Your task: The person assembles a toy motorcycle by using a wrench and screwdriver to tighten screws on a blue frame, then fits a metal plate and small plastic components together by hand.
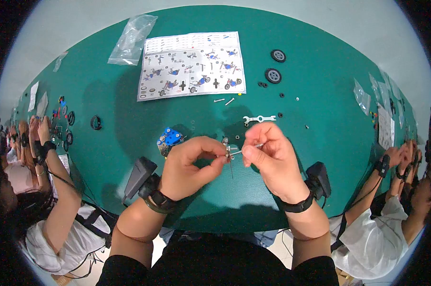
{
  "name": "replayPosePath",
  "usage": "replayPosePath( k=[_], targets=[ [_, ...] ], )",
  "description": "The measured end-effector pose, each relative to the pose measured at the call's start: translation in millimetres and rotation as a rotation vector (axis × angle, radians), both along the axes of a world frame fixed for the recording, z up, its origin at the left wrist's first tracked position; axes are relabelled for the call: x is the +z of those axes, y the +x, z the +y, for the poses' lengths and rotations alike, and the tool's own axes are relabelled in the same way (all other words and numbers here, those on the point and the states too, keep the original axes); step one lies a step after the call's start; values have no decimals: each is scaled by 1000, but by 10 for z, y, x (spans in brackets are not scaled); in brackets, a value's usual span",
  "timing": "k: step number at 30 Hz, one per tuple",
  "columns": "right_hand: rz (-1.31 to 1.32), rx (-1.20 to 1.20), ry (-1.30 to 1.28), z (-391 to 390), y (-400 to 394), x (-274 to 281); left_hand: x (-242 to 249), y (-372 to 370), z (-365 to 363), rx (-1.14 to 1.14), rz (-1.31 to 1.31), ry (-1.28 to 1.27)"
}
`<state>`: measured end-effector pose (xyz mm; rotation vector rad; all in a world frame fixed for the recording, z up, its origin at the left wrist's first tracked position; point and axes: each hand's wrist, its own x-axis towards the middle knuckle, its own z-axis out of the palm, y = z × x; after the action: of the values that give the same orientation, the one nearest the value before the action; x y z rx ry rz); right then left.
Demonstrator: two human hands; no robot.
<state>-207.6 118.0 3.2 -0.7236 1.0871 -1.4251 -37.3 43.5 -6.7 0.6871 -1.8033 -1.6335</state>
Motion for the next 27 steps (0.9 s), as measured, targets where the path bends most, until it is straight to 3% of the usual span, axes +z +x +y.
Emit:
replayPosePath(
  k=[3,6,9,15,21,27],
  targets=[
    [-43,45,129,10,18,-7,-25,-4,15,16,16,-80],
    [282,116,202,41,19,56,9,5,6,36,-25,-117],
    [480,178,26,68,-40,12,-18,20,-27,58,-18,-88],
    [565,151,-106,16,-41,-25,-31,31,-26,11,14,42],
    [1087,150,-275,-19,-109,113,-36,34,-43,-3,-65,47],
    [1145,102,-283,5,-115,100,-37,7,-40,-17,-104,-44]
  ],
)
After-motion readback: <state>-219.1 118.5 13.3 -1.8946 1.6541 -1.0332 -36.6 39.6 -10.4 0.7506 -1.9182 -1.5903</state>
